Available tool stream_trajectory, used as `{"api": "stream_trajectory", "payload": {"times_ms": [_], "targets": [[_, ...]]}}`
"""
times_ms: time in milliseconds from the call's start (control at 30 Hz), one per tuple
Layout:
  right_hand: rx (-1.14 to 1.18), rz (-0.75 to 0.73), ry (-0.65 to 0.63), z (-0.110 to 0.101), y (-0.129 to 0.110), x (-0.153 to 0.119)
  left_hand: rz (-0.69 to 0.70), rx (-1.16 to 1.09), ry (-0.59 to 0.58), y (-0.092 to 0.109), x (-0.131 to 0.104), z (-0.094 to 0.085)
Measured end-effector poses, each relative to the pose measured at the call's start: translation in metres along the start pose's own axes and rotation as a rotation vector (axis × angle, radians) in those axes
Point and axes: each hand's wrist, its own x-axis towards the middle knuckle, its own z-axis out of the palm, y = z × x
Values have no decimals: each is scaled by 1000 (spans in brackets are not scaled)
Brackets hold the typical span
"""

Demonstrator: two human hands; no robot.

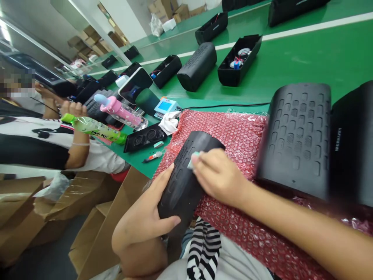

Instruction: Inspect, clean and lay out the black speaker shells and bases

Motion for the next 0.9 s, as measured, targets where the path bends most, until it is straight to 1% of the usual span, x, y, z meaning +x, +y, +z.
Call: {"api": "stream_trajectory", "payload": {"times_ms": [33, 100, 167, 200, 300, 367, 400, 533, 633, 700, 800, 900], "targets": [[-79, 38, -6, -1, 6, 2, -8, -11, -9, 0, 0, -1], [-158, 43, -62, -6, 17, 6, -14, -25, -14, 0, 1, -1], [-119, 28, -124, -13, 23, 10, -15, -28, -11, 2, 1, 0], [-82, 39, -131, -16, 24, 12, -18, -27, -8, 4, 1, 0], [-30, 172, -71, -26, 26, 12, -59, -17, -10, 10, -1, 3], [-59, 264, -16, -28, 28, 9, -86, -15, -12, 15, -2, 4], [-78, 282, -2, -27, 30, 6, -92, -13, -14, 16, -2, 4], [-127, 254, -1, -17, 36, -5, -92, -26, -12, 17, -2, 4], [-130, 278, -68, -13, 37, -9, -81, -56, -4, 14, -2, 4], [-120, 249, -105, -12, 36, -10, -70, -70, -1, 13, -2, 4], [-104, 171, -85, -13, 34, -10, -61, -66, 5, 11, -2, 4], [-80, 180, -60, -13, 33, -9, -67, -64, -3, 9, -2, 3]]}}
